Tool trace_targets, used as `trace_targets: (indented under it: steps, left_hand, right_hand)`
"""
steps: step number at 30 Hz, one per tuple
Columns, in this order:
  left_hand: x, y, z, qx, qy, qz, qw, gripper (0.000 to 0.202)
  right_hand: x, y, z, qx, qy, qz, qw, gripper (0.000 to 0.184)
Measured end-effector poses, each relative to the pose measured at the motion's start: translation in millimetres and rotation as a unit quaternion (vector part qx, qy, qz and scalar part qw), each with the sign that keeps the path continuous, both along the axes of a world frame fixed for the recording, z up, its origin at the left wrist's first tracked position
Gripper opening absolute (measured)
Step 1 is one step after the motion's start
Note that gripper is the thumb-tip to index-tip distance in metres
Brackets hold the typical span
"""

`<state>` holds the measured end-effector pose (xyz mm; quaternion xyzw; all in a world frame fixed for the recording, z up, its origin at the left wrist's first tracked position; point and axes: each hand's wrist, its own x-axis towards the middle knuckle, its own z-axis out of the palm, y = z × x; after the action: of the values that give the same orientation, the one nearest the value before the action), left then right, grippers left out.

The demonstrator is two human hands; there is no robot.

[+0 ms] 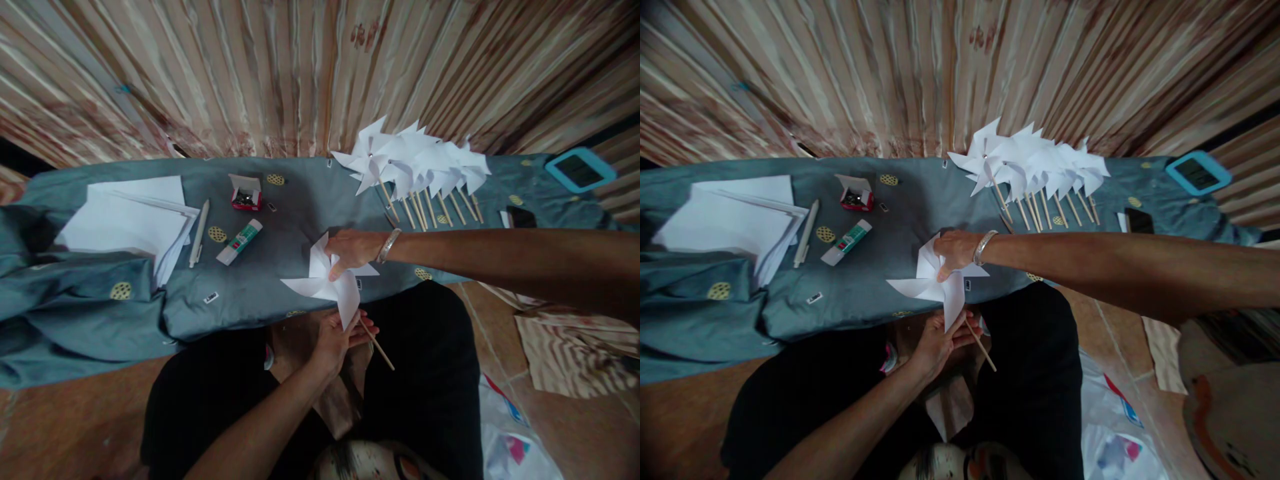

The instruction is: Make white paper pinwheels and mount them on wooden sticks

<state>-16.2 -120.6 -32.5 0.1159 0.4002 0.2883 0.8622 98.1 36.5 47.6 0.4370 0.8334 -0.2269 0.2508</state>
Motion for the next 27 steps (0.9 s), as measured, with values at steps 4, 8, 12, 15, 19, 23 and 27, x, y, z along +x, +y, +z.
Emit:
trace_targets:
  steps: [4,8,12,15,19,23,27]
  left_hand:
    - [0.0,-0.5,0.2,-0.001,0.002,0.004,1.0,0.052]
    - [-2.6,0.4,2.6,-0.003,0.013,-0.003,1.0,0.051]
    - [-8.8,2.4,6.5,0.006,0.033,-0.013,0.999,0.052]
    - [-14.6,3.4,9.3,0.015,0.039,-0.021,0.999,0.051]
    - [-20.8,3.0,10.8,0.029,0.057,-0.026,0.998,0.048]
    - [-24.6,1.9,9.6,0.046,0.078,-0.032,0.995,0.049]
    - [-27.8,2.0,8.7,0.049,0.084,-0.026,0.995,0.044]
  right_hand:
    - [1.9,-0.1,-3.5,0.004,-0.002,0.001,1.0,0.048]
    - [3.8,0.2,-7.9,0.008,-0.001,0.002,1.0,0.048]
    - [5.2,0.6,-9.5,0.005,0.002,0.005,1.0,0.05]
    - [5.5,0.9,-9.5,0.001,0.003,0.003,1.0,0.05]
    - [4.9,1.8,-8.2,-0.012,-0.001,0.002,1.0,0.053]
    - [4.6,3.0,-7.2,-0.021,-0.003,0.002,1.0,0.053]
    - [5.1,3.8,-7.7,-0.028,-0.001,0.01,1.0,0.053]
